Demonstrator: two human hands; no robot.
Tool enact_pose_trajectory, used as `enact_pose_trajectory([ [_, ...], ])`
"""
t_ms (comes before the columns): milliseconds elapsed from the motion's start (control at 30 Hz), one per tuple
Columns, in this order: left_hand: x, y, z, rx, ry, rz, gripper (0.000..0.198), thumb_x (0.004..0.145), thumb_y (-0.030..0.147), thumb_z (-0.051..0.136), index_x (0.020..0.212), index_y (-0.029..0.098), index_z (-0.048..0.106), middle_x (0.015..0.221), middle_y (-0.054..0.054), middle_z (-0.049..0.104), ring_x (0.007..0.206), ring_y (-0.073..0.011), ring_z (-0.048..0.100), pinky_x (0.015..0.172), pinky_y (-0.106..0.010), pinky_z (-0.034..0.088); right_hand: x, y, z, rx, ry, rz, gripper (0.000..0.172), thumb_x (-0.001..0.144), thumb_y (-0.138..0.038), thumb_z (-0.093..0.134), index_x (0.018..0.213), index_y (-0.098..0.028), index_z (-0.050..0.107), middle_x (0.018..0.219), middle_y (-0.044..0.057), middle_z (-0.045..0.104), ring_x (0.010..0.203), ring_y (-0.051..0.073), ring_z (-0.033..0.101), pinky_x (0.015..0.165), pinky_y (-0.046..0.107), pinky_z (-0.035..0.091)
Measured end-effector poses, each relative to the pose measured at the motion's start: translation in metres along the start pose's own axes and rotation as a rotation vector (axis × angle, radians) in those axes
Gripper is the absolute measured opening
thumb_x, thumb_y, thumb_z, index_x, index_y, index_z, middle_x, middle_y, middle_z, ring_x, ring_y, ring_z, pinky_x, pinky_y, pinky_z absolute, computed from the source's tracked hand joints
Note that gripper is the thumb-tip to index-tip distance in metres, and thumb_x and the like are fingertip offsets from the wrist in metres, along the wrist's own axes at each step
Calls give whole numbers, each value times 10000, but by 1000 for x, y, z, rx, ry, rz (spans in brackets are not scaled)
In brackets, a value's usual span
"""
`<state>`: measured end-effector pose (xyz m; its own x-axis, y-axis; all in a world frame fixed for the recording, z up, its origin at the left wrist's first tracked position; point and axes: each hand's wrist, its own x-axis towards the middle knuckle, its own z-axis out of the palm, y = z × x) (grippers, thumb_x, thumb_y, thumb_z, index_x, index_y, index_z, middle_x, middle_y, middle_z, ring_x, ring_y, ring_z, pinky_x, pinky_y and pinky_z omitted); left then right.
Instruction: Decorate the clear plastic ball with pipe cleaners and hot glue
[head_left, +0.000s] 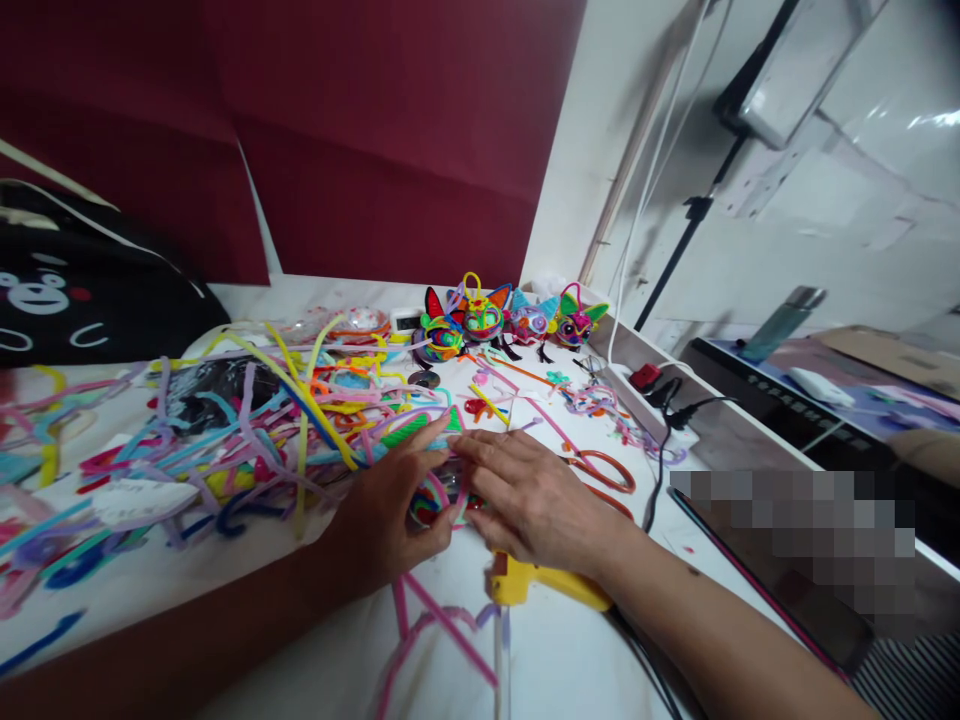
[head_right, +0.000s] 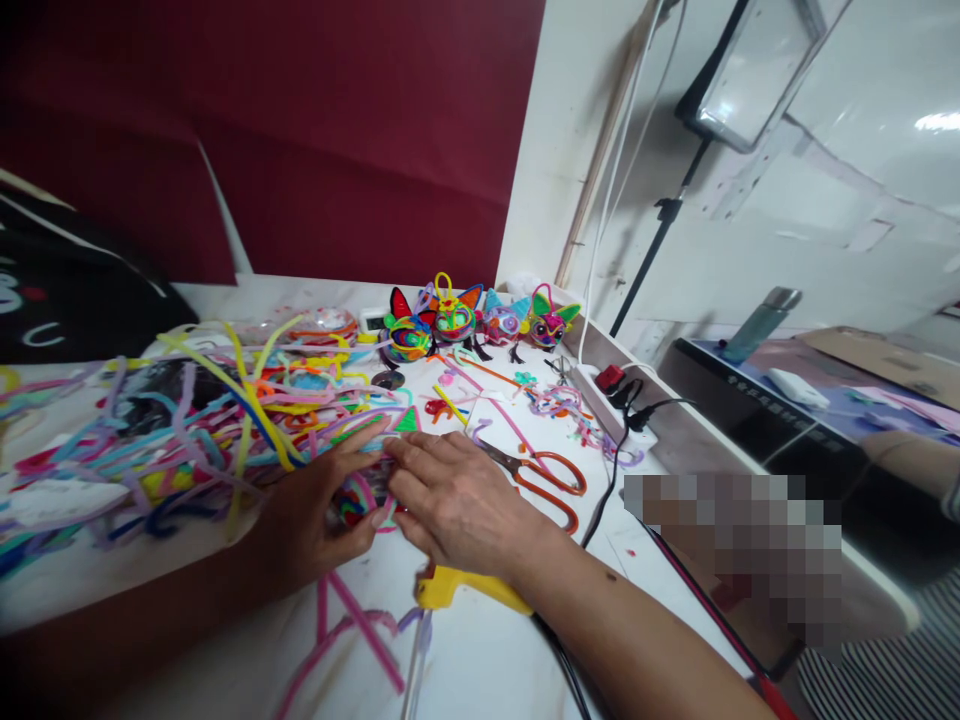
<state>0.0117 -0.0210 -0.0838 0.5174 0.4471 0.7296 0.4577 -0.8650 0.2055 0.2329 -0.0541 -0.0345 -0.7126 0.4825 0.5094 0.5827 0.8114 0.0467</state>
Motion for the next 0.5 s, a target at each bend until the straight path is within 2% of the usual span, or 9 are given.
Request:
enact_pose_trajectory([
  [233, 0, 2, -2, -91, -19, -71, 465, 876, 239, 599, 1322, 213, 471, 1416, -148, 603, 1314, -299, 593, 1098, -449, 510, 0, -1, 1, -1, 17, -6, 185, 983, -306, 536, 981, -142, 622, 1346, 178, 657, 1268, 312, 612, 1019, 461, 538],
  [400, 7, 2, -14, -273, -65, -324, 475, 938, 346, 551, 1395, 253, 460, 1424, -103, 609, 1326, -271, 580, 1122, -427, 472, 0, -1, 1, 19, 7, 4, 189, 983, -296, 547, 1001, -128, 630, 1346, 180, 654, 1255, 325, 617, 1005, 474, 546],
  [467, 18, 0, -26, -352, -78, -390, 421, 971, 391, 510, 1364, 239, 504, 1432, -114, 608, 1309, -272, 593, 1098, -424, 490, 0, -1, 0, 27, -10, 9, 193, 988, -295, 541, 1007, -125, 631, 1364, 183, 642, 1263, 328, 611, 1005, 481, 545],
  [500, 25, -2, -33, -377, -47, -417, 377, 975, 408, 503, 1301, 228, 559, 1398, -110, 636, 1298, -273, 600, 1095, -422, 491, 0, -1, 0, 31, -14, 11, 193, 989, -293, 537, 1011, -127, 631, 1369, 182, 639, 1265, 327, 609, 1006, 481, 545],
])
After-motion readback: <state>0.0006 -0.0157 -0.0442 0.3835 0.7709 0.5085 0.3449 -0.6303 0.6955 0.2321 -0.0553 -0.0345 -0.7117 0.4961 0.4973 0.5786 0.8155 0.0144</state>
